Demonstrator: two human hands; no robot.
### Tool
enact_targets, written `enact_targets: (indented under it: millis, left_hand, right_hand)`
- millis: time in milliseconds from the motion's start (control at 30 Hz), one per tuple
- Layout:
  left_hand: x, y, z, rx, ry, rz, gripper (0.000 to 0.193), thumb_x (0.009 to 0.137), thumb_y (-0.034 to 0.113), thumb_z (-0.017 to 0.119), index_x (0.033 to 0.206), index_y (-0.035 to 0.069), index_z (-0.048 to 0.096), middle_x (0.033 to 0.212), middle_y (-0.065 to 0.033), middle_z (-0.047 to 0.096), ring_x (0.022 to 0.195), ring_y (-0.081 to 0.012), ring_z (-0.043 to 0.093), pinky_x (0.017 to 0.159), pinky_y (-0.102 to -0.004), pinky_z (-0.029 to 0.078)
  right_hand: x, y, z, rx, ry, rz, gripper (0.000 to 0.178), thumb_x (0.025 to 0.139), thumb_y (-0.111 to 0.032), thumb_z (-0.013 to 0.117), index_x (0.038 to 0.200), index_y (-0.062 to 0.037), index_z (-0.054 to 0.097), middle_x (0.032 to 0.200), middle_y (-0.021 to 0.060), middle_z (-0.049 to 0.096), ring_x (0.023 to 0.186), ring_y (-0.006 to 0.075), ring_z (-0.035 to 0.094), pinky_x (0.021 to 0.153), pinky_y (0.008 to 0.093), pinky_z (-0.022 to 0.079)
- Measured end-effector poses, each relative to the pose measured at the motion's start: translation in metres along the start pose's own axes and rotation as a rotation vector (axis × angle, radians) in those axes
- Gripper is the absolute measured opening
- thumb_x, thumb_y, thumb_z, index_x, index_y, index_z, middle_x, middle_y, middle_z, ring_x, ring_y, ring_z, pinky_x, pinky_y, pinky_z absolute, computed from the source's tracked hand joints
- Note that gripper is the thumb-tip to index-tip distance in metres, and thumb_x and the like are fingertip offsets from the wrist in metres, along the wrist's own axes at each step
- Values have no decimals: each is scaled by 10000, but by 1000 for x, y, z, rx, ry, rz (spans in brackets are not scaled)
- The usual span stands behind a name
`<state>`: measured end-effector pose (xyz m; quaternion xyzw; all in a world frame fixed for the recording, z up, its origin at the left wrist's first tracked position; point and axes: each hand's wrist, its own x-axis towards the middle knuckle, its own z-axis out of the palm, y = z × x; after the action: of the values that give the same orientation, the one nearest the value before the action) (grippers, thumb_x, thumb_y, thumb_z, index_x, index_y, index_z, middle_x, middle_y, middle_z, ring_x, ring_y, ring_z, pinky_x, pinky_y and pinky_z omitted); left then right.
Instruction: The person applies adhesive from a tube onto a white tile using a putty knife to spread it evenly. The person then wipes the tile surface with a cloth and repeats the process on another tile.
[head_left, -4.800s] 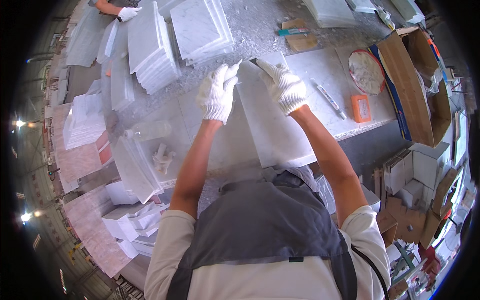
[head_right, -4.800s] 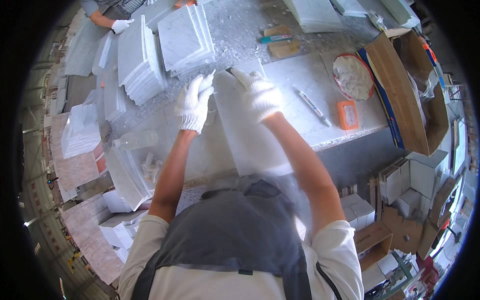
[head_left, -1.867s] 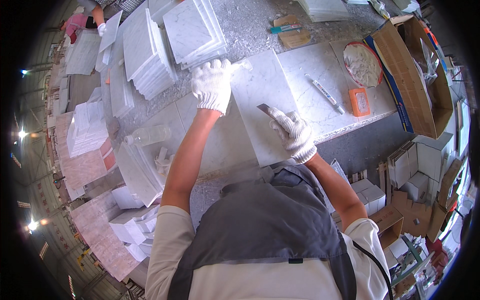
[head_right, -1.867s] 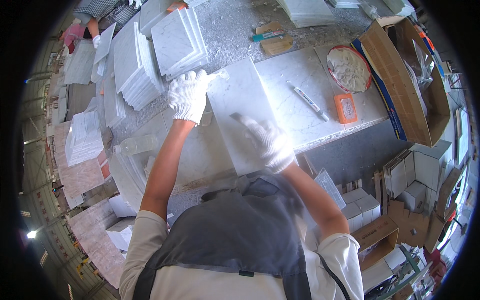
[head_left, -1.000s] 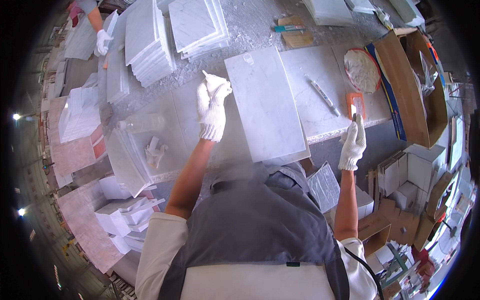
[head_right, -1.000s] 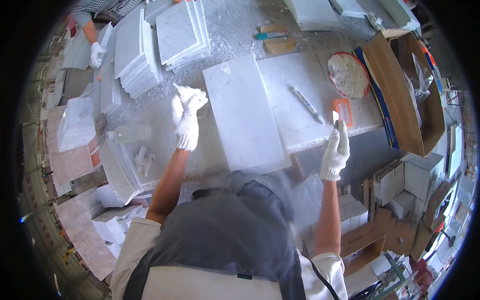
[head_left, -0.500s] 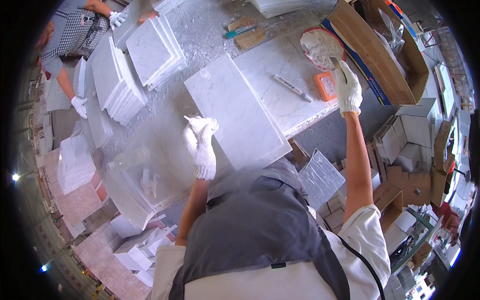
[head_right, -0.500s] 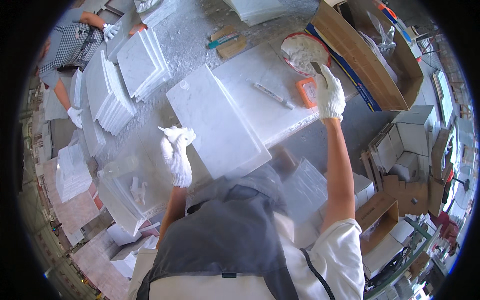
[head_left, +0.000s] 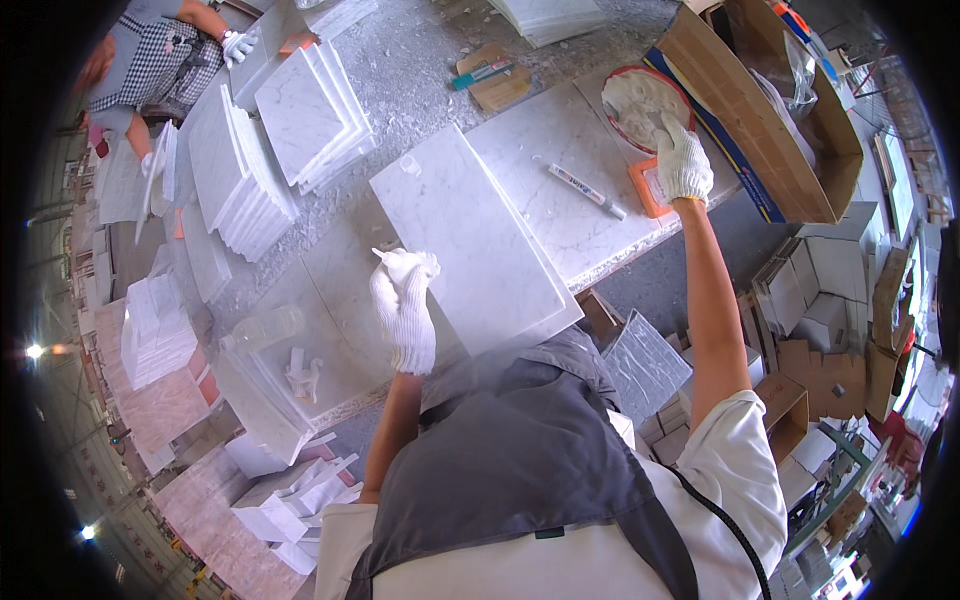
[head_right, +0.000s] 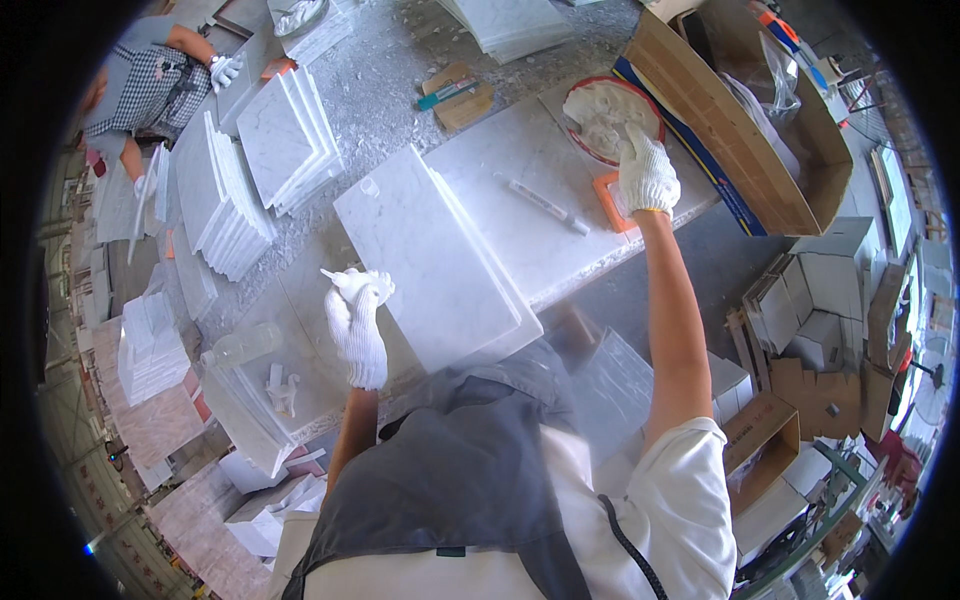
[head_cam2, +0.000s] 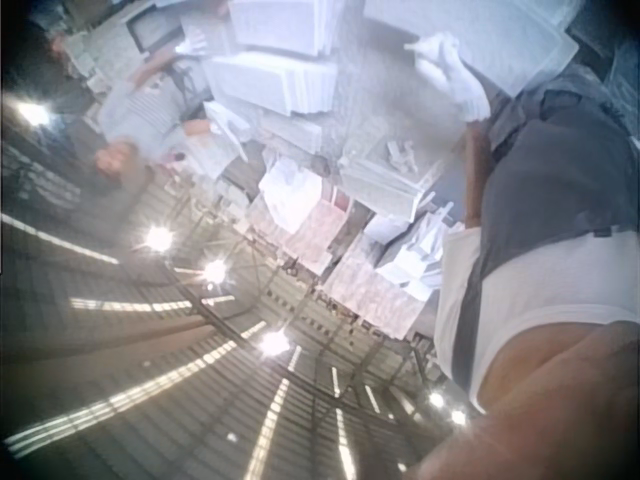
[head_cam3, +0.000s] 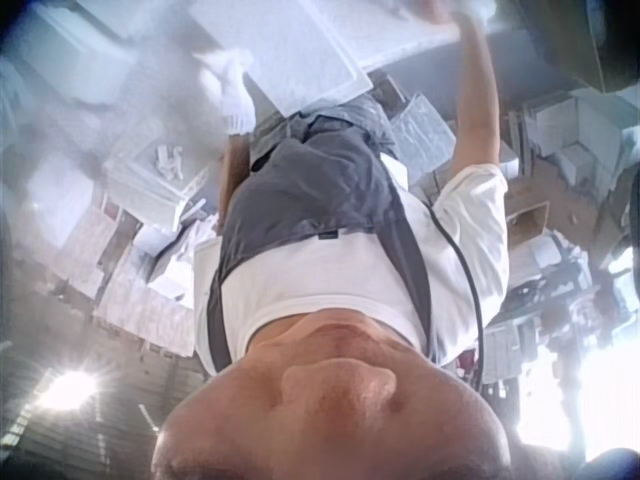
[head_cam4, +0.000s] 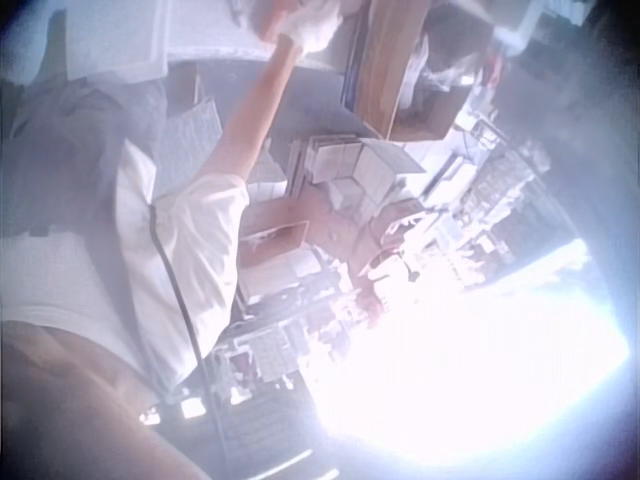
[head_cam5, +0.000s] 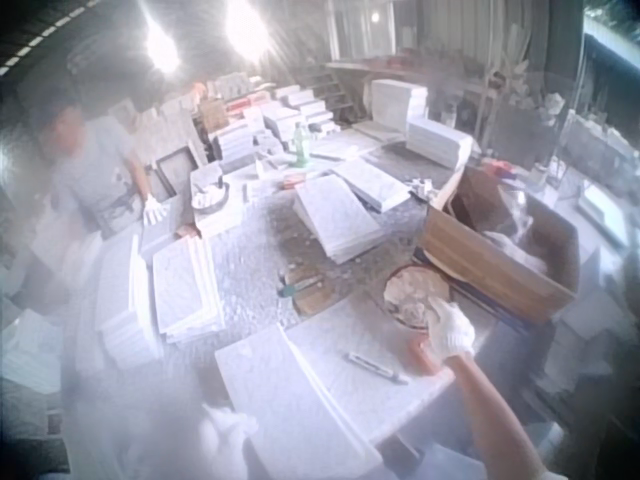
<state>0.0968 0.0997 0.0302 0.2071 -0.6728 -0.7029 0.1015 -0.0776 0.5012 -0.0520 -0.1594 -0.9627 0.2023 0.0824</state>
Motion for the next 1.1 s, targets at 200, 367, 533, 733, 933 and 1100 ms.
enact_targets:
  millis: [200,367,533,733,933,1100]
  left_hand:
    - [0,3,3,-13,24,-5,378,997,54,644,1325,-25,474,1157,-126,635,1034,-186,655,961,-344,550]
    - [2,3,4,14,41,-7,382,994,60,656,1318,-33,475,1145,-125,640,1029,-182,657,959,-339,550]
    - [4,3,2,-42,24,6,369,990,59,660,1297,-40,480,1114,-117,649,1007,-171,654,957,-328,540]
    - [3,4,1,-40,23,31,338,993,47,645,1280,-33,486,1094,-115,660,986,-165,644,947,-329,530]
    - [3,10,2,-82,64,-4,184,994,39,637,1153,-14,560,1057,-97,657,971,-170,656,922,-335,550]
    - [2,13,4,-141,49,19,134,964,41,678,1066,4,598,984,-68,639,923,-167,659,877,-348,572]
  right_hand:
    - [3,4,9,152,-45,-55,374,979,-325,588,1319,-204,689,1244,186,704,1151,394,654,993,456,520]
    - [2,4,8,197,-42,-101,374,972,-314,602,1290,-145,701,1215,189,710,1151,392,646,984,444,515]
    - [0,4,4,256,-81,-42,369,973,-299,605,1275,-115,710,1230,189,709,1156,390,646,994,430,509]
    - [-3,4,4,287,-67,-60,413,981,-313,576,1342,-137,675,1285,196,690,1212,397,631,1016,426,495]
    - [-3,7,7,343,-124,41,400,983,-297,611,1343,-142,687,1274,202,704,1223,319,662,1018,381,498]
    - [-16,-5,-3,428,-36,1,370,995,-270,594,1307,-107,708,1280,176,709,1212,344,654,1038,380,487]
